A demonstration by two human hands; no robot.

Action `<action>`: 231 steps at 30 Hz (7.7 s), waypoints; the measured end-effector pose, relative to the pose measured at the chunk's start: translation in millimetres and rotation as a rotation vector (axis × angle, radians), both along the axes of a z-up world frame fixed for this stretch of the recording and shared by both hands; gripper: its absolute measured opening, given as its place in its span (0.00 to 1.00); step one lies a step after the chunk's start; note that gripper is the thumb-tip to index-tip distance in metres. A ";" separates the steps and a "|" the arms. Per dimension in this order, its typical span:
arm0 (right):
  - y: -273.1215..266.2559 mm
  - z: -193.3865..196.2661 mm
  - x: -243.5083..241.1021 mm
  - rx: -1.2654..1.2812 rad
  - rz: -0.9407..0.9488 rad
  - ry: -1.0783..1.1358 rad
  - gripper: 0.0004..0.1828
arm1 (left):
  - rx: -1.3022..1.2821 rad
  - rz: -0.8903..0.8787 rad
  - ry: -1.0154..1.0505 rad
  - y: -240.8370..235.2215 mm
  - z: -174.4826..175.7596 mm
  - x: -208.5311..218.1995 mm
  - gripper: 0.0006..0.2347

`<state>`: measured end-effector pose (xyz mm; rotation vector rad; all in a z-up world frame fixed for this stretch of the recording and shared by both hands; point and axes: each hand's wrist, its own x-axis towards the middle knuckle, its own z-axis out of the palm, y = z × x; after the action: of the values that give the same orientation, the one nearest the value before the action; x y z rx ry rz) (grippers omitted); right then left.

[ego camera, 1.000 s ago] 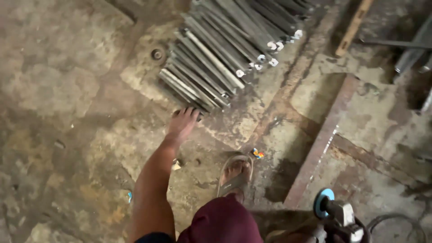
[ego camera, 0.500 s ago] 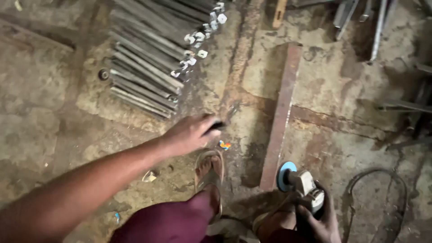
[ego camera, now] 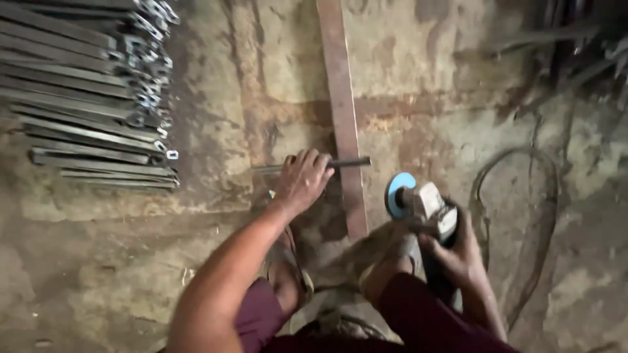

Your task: Grinding the edges of rectangular metal tubes using a handheld angle grinder on a workshop floor.

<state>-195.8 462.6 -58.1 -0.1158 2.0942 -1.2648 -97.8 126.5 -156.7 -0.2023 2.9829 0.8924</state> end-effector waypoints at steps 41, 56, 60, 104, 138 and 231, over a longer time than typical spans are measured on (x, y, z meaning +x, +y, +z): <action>-90.2 -4.0 -0.2 0.420 0.327 0.311 0.53 | -0.175 0.163 0.016 19.5 -65.7 22.8 0.13; -49.9 -32.4 7.6 0.117 0.157 0.032 0.49 | -0.234 0.160 0.030 20.1 -62.8 20.8 0.15; -53.8 -42.7 -7.7 -0.024 0.119 -0.036 0.44 | -0.263 0.149 -0.021 23.1 -78.8 24.4 0.13; -97.1 20.2 -40.5 0.537 0.619 0.251 0.58 | -0.073 0.361 -0.005 45.3 -51.3 33.8 0.15; -102.5 14.2 -85.8 0.547 0.601 -0.129 0.47 | -0.091 0.370 -0.007 48.7 -52.3 34.9 0.14; -57.0 -39.9 -19.6 -0.003 0.115 -0.068 0.41 | -0.003 0.163 0.070 -9.1 -40.0 -25.2 0.14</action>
<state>-215.3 405.5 -98.0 -0.1886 1.9989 -1.1871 -123.1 117.5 -196.6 -0.4286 3.0679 0.9277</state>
